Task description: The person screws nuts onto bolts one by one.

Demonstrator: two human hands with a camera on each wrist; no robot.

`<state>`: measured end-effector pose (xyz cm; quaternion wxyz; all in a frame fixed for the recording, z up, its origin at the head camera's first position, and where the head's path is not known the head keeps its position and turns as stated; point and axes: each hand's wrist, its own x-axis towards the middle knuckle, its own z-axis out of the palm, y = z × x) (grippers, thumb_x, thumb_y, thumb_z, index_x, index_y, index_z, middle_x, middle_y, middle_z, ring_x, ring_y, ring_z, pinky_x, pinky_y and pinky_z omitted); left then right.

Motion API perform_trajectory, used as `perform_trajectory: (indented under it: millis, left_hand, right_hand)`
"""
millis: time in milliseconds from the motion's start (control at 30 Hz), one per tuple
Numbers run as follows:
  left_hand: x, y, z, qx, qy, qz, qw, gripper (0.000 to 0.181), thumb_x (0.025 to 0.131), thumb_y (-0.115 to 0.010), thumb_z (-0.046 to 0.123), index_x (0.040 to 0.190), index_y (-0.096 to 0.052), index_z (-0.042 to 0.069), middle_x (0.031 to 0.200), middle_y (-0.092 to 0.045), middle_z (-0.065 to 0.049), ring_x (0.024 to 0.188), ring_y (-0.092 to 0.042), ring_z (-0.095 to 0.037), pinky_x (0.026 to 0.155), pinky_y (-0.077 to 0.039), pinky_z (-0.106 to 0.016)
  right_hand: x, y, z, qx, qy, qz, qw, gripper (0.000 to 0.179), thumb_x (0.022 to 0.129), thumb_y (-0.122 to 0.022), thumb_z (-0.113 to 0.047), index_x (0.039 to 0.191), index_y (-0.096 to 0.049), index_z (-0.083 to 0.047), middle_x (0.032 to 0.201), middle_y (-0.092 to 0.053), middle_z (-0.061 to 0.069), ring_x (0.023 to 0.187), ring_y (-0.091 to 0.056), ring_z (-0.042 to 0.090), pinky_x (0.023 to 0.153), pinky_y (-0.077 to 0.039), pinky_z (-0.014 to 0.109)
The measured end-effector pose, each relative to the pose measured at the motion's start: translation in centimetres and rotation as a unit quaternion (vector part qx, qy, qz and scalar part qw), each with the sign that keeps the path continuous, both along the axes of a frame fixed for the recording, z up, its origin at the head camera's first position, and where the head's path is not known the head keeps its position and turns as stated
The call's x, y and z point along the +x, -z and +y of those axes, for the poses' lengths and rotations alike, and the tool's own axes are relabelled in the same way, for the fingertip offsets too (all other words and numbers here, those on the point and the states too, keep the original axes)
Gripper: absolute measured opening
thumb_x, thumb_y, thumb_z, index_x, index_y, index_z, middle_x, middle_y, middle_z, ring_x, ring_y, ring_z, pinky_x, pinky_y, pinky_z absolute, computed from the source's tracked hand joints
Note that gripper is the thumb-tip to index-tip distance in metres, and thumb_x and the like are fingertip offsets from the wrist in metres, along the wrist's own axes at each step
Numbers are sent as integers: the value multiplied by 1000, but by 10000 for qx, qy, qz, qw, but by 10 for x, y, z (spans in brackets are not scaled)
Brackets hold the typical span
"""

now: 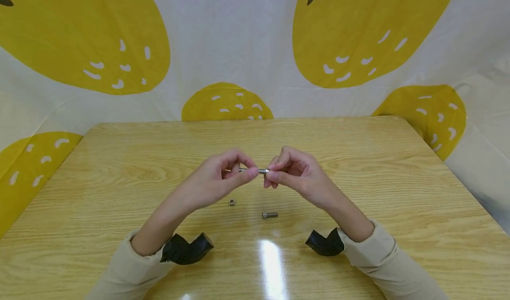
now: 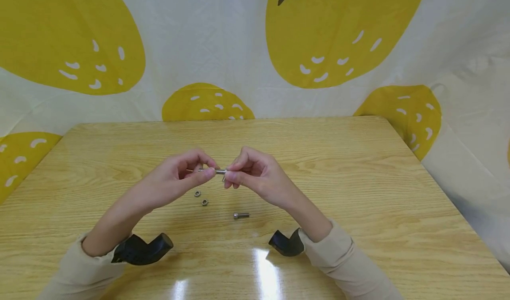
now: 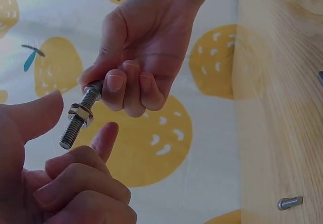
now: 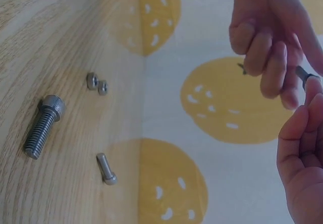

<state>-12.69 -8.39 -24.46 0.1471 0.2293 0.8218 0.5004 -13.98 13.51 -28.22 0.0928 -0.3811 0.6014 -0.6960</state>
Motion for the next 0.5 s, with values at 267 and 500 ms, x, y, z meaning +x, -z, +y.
perform_trajectory:
  millis: [267, 500]
  left_hand:
    - [0, -2, 0, -9, 87, -152, 9998, 21, 95, -54, 26, 102, -60, 7, 52, -31, 2, 44, -25, -11, 44, -23, -24]
    - [0, -3, -2, 94, 89, -306, 9994, 23, 93, -57, 28, 110, -56, 12, 53, -31, 1, 44, -26, -11, 43, -23, -23]
  right_hand:
    - [-1, 1, -1, -37, -67, 177, 9998, 23, 93, -56, -10, 87, -44, 10, 88, -64, -2, 81, -64, 12, 71, -51, 24]
    - [-1, 0, -1, -86, -126, 225, 9996, 24, 93, -54, -7, 87, -42, 12, 88, -64, -2, 81, -63, 12, 71, -51, 25]
